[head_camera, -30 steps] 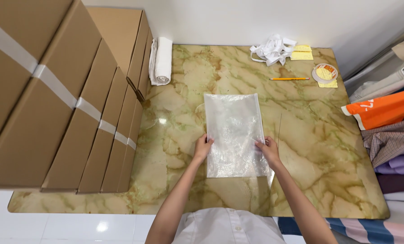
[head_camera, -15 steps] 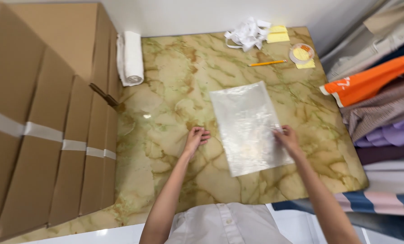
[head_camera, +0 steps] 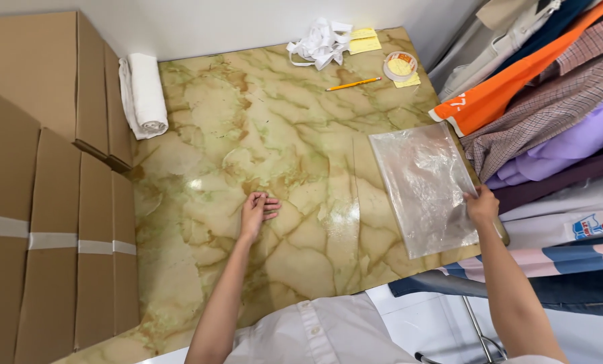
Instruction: Untying a ribbon from a box, removing a plastic-wrapped item, and folding the plastic bag.
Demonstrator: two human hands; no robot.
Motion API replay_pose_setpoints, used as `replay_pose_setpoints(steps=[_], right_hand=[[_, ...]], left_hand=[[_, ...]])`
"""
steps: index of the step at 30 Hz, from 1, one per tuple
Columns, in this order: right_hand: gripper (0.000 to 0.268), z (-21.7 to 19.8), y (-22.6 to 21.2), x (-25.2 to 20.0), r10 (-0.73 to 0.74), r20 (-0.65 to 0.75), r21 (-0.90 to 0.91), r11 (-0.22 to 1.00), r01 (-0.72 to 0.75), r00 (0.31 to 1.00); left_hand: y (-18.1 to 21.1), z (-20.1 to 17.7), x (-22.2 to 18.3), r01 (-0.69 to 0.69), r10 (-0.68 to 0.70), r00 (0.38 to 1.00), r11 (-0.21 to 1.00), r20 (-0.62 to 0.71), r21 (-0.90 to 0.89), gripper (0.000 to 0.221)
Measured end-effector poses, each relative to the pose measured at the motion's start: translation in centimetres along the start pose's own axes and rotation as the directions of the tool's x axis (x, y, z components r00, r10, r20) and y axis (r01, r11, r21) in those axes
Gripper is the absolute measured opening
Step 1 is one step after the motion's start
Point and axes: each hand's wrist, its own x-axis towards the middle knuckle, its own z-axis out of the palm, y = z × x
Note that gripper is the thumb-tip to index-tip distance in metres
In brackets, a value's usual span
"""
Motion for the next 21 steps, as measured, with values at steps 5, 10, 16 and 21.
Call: replay_pose_setpoints(steps=[5,10,16,21], right_hand=[[0.030,-1.1,-1.8,-0.9,-0.010,-0.008,-0.039,0.999,0.009,1.000],[0.037,-1.1,-3.2,-1.4,0.021,-0.094,-0.129,0.991,-0.034,0.995],[0.054,-5.6,-16.2,-13.2,-0.146,-0.153,0.122,0.979,0.165,0.977],[0.057,-1.1,-20.8,-20.1,-0.654,0.021,0.023,0.757,0.653,0.757]], left_hand=[[0.2,-0.1,-0.3,0.011,-0.011,1.000,1.000,0.005,0.012,0.021],[0.8,-0.1,-0.5,0.025,-0.025,1.000,0.999,0.005,0.024,0.021],[1.1,0.1,-0.8,0.037,-0.037,0.999,0.998,-0.009,0.047,0.023],[1.1,0.2,-0.9,0.035,-0.033,0.999,0.998,-0.024,0.051,0.022]])
